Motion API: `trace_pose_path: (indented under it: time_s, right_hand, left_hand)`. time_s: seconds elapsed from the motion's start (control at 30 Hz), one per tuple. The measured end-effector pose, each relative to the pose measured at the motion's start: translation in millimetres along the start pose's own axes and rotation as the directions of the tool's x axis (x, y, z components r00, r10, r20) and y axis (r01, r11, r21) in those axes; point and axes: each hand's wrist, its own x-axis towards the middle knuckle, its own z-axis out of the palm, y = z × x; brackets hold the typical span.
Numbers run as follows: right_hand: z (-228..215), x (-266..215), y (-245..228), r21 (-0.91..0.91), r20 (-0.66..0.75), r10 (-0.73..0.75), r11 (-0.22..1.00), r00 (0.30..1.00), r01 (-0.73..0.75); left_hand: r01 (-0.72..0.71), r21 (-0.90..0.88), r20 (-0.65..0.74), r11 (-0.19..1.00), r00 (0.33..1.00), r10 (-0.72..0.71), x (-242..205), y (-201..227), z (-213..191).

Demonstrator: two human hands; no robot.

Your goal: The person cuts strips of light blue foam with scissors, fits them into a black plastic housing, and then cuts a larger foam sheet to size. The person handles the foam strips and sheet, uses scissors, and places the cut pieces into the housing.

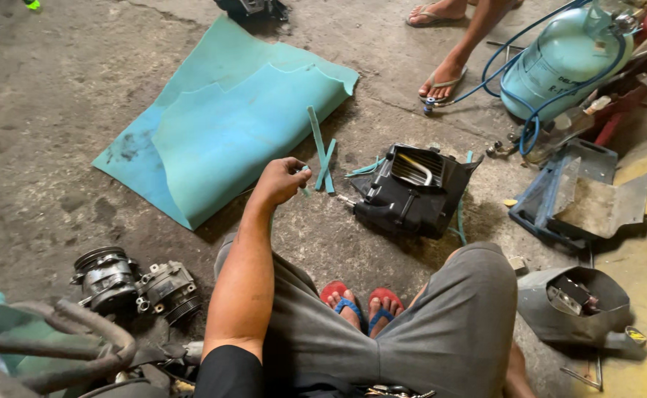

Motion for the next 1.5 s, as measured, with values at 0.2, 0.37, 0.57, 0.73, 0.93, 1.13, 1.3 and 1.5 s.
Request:
trace_pose_path:
  time_s: [0.2, 0.37, 0.57, 0.73, 0.93, 1.13, 1.3, 1.5]
  right_hand:
    - [-14.0, 39.0, -19.4, 0.021, 0.236, 0.104, 0.993, 0.966, -0.112]
    - [-60.2, 89.8, -21.4, 0.020, 0.154, 0.131, 0.991, 0.979, -0.136]
    - [-217.9, 104.8, -78.9, 0.216, -0.242, 0.100, 0.975, 0.965, -0.047]
    - [-339.6, 43.2, -213.6, 0.448, -0.332, 0.066, 0.889, 0.941, 0.095]
    - [-322.6, 53.3, -357.3, 0.498, -0.144, -0.622, 0.626, 0.769, 0.600]
    - [-244.0, 117.1, -362.9, 0.543, 0.014, -0.624, 0.661, 0.782, 0.518]
    - [-256.4, 177.0, -305.9, 0.275, -0.095, -0.517, 0.808, 0.851, 0.522]
    - [-264.5, 219.7, -278.4, 0.534, -0.260, -0.218, 0.779, 0.940, 0.329]
  left_hand:
    - [-0.023, -0.052, -0.040, 0.998, 0.999, 0.021, 4.4, -3.8, -0.6]
    - [0.116, 0.329, -0.136, 0.937, 0.988, -0.074, 19.0, -24.8, 4.0]
    - [0.388, 0.427, -0.320, 0.817, 0.910, -0.265, 25.0, -44.4, 24.4]
    - [0.022, -0.287, 0.073, 0.958, 0.997, -0.001, 20.2, 11.4, 60.0]
    - [-0.191, -0.858, 0.025, 0.478, 0.912, 0.409, 16.2, 76.7, 103.0]
    - [-0.217, -0.908, -0.101, 0.357, 0.943, 0.317, 41.1, 57.8, 122.2]
    - [-0.148, -0.848, -0.083, 0.509, 0.985, 0.149, 89.1, 16.3, 120.6]
    - [-0.089, -0.751, -0.013, 0.655, 0.993, 0.121, 137.5, -3.9, 143.5]
